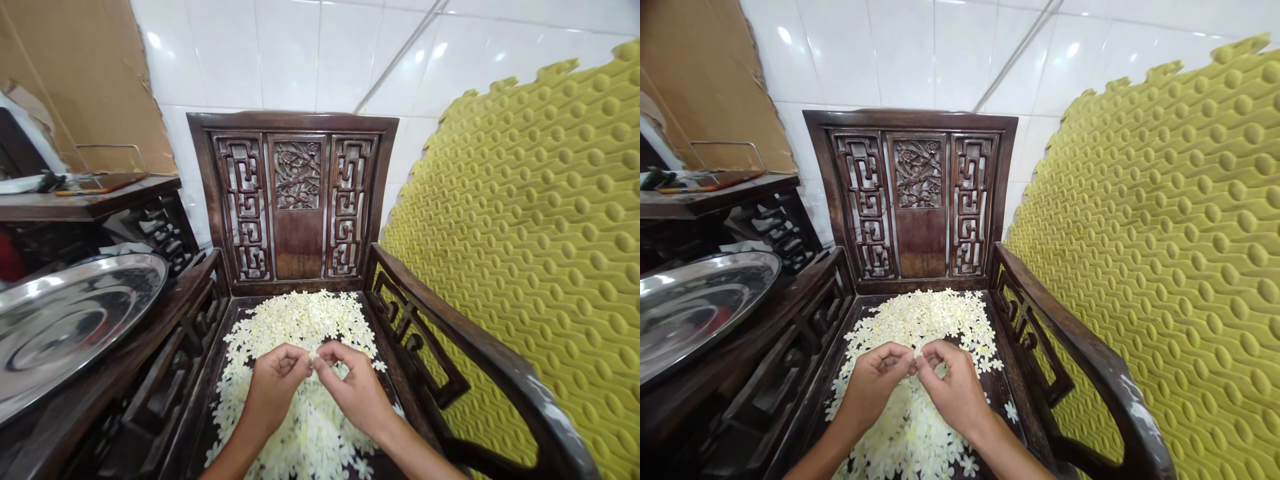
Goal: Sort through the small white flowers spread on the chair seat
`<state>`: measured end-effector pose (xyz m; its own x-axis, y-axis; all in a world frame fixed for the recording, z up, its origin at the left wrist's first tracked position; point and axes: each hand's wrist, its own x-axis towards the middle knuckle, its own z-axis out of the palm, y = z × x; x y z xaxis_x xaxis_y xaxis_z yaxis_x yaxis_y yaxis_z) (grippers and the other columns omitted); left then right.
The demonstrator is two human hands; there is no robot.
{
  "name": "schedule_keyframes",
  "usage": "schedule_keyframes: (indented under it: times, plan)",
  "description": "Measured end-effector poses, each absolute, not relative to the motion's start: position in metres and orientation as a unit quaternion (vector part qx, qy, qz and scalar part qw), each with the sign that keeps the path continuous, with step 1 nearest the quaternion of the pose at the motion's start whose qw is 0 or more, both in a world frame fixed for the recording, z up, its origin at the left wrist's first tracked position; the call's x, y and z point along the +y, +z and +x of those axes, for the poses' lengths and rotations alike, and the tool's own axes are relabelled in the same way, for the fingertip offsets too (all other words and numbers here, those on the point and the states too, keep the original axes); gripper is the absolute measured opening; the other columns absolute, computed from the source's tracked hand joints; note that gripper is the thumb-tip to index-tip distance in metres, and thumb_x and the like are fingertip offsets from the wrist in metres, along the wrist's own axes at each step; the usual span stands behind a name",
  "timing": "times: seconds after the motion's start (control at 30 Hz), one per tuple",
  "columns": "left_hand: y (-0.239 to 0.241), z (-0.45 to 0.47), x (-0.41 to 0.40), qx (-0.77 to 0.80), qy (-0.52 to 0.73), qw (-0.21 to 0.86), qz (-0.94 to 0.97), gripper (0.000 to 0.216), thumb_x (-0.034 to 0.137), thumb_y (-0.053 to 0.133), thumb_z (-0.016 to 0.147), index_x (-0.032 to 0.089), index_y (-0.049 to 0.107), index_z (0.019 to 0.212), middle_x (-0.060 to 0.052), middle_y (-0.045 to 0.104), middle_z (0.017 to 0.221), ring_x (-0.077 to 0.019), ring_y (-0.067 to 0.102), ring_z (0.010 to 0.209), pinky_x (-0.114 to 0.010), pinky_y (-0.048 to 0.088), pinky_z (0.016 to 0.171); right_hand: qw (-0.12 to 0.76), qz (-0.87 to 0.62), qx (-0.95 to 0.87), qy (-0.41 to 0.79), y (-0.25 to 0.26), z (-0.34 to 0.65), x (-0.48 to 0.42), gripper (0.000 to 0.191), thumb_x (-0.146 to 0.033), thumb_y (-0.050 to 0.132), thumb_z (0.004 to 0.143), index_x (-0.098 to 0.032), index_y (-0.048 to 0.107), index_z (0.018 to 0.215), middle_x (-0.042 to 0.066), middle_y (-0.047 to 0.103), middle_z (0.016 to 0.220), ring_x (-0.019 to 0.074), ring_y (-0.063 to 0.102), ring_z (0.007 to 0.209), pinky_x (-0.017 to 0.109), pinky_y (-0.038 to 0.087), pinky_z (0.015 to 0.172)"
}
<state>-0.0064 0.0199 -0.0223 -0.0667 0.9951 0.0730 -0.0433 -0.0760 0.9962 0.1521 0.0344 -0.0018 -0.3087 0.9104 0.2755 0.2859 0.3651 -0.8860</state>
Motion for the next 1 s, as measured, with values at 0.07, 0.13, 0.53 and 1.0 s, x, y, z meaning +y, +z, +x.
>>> schedule_keyframes:
  times: [0.07,0.13,0.53,1.0]
  plan:
    - [-0.022,-0.007,0.02,0.481,0.541,0.481,0.495,0.017,0.031,0.068,0.08,0.015,0.068,0.074,-0.003,0.071,0.069,-0.0164,0.065,0.067,-0.026,0.052,0.067,0.413,-0.415,-0.717,0.378,-0.001,0.152,0.035,0.017,-0.023,0.056,0.09,-0.017,0.067,0.079,0.0,0.067,0.073,0.0139,0.06,0.071,0.021,0.044,0.065]
    - [-0.021,-0.006,0.02,0.48,0.537,0.481,0.5,0.017,0.031,0.067,0.08,0.015,0.068,0.074,-0.003,0.07,0.068,-0.0163,0.065,0.067,-0.026,0.052,0.067,0.414,-0.409,-0.718,0.382,0.0,0.152,0.035,0.019,-0.022,0.055,0.09,-0.017,0.068,0.077,0.001,0.068,0.073,0.0142,0.061,0.071,0.022,0.044,0.066]
    - [-0.018,-0.008,0.017,0.48,0.501,0.451,0.562,0.021,0.036,0.064,0.083,0.016,0.069,0.08,-0.004,0.07,0.075,-0.0177,0.065,0.071,-0.026,0.051,0.069,0.42,-0.417,-0.697,0.405,-0.003,0.154,0.036,0.02,-0.025,0.056,0.088,-0.016,0.065,0.073,0.001,0.067,0.07,0.014,0.06,0.069,0.023,0.045,0.065]
    - [-0.012,-0.006,0.017,0.482,0.504,0.46,0.549,0.016,0.029,0.062,0.083,0.016,0.065,0.074,-0.002,0.068,0.069,-0.016,0.064,0.067,-0.026,0.051,0.065,0.427,-0.44,-0.692,0.38,-0.005,0.155,0.036,0.016,-0.015,0.053,0.082,-0.016,0.062,0.068,0.0,0.061,0.067,0.0133,0.054,0.065,0.021,0.039,0.057]
